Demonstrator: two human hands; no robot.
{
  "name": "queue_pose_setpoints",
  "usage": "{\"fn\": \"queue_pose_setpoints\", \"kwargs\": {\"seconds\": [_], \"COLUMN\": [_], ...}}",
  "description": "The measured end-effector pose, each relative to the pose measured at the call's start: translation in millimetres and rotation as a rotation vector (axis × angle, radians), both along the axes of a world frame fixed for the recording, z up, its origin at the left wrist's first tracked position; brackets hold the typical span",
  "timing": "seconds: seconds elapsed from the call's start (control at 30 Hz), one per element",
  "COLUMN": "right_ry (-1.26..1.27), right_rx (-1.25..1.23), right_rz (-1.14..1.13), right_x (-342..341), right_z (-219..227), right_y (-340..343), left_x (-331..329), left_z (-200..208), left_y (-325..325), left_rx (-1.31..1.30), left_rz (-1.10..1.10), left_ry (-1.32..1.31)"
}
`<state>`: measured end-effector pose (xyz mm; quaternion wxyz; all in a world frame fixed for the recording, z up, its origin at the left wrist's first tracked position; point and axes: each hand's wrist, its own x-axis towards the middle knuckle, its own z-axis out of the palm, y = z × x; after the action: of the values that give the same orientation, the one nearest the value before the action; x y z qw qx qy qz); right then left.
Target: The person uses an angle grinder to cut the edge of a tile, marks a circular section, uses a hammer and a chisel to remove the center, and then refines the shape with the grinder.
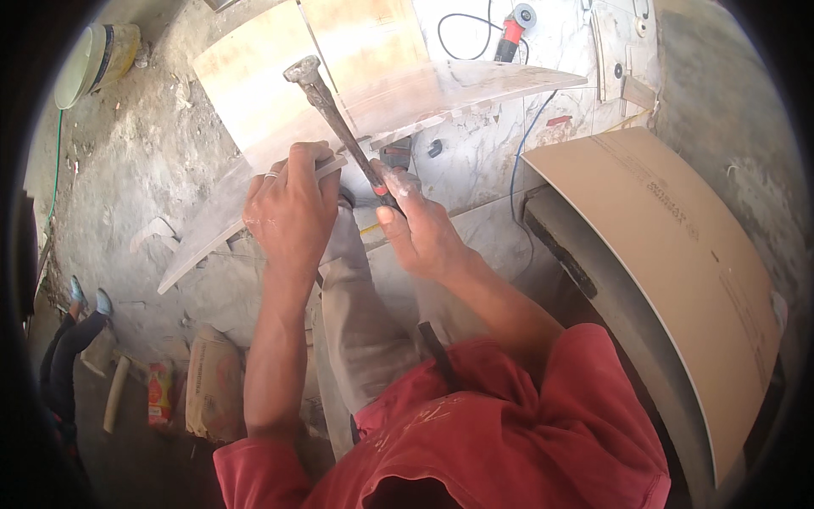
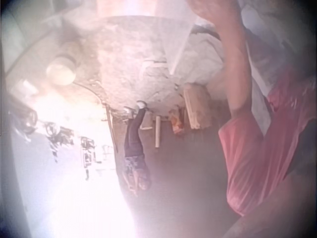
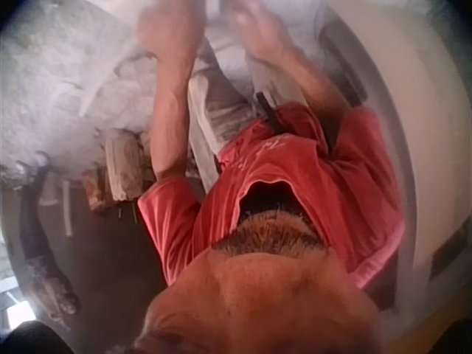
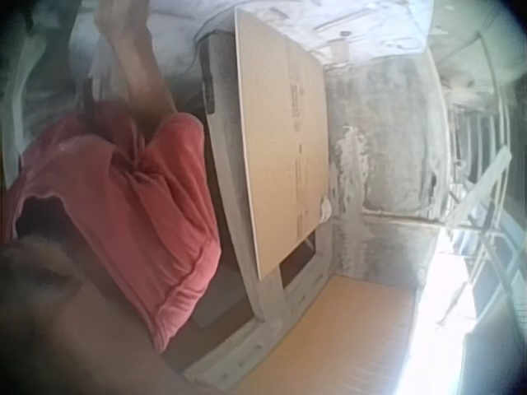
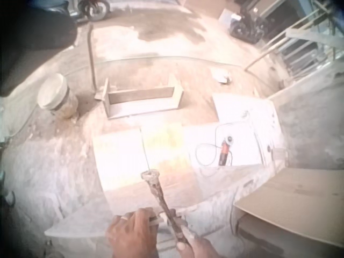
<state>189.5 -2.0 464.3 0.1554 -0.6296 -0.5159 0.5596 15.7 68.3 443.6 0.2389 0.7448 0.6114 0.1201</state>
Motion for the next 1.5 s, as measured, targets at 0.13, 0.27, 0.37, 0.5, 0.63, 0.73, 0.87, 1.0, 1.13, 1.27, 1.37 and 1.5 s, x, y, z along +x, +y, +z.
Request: {"fn": "queue_pose_setpoints", "kwargs": {"seconds": [0.13, 0.27, 0.37, 0.5, 0.63, 0.73, 0.87, 1.0, 1.13, 1.27, 1.37, 1.5], "right_ry": [0.002, 0.064, 0.001, 0.052, 0.084, 0.040, 0.063, 0.043, 0.066, 0.018, 0.088, 0.017], "right_rx": [-0.066, 0.019, -0.147, -0.048, -0.168, -0.118, -0.191, -0.136, -0.058, -0.122, -0.005, -0.083], "right_rz": [0.016, -0.061, 0.060, -0.011, -0.035, 0.015, -0.033, -0.010, -0.059, 0.051, -0.084, 0.035], "right_x": [1, 2, 4, 5, 9, 9, 7, 8, 8, 9, 8, 11], "right_z": [6, 3, 5, 2, 6, -1, 9, 8, 7, -1, -3, -6], "right_y": [3, 6, 13, 9, 16, 19, 11, 7, -1, 7, -3, 4], "left_x": [0, 0, -1, 0, 1, 1, 2, 2, 2, 0, 3, 2], "left_z": [-1, 0, -1, -1, -5, -7, -9, -3, -3, -6, -3, -3], "left_y": [1, 4, -3, -1, -1, -1, 1, -1, -1, -7, -5, -1], "left_rx": [-0.013, 0.009, -0.038, -0.015, 0.082, 0.096, 0.122, 0.092, 0.087, 0.087, 0.062, 0.064], "left_rz": [0.009, 0.010, 0.004, 0.012, 0.002, 0.007, 0.016, 0.007, 0.003, 0.002, 0.009, 0.004], "left_ry": [0.016, 0.012, 0.007, 0.001, -0.025, -0.031, -0.033, -0.011, -0.022, -0.047, -0.031, -0.026]}}
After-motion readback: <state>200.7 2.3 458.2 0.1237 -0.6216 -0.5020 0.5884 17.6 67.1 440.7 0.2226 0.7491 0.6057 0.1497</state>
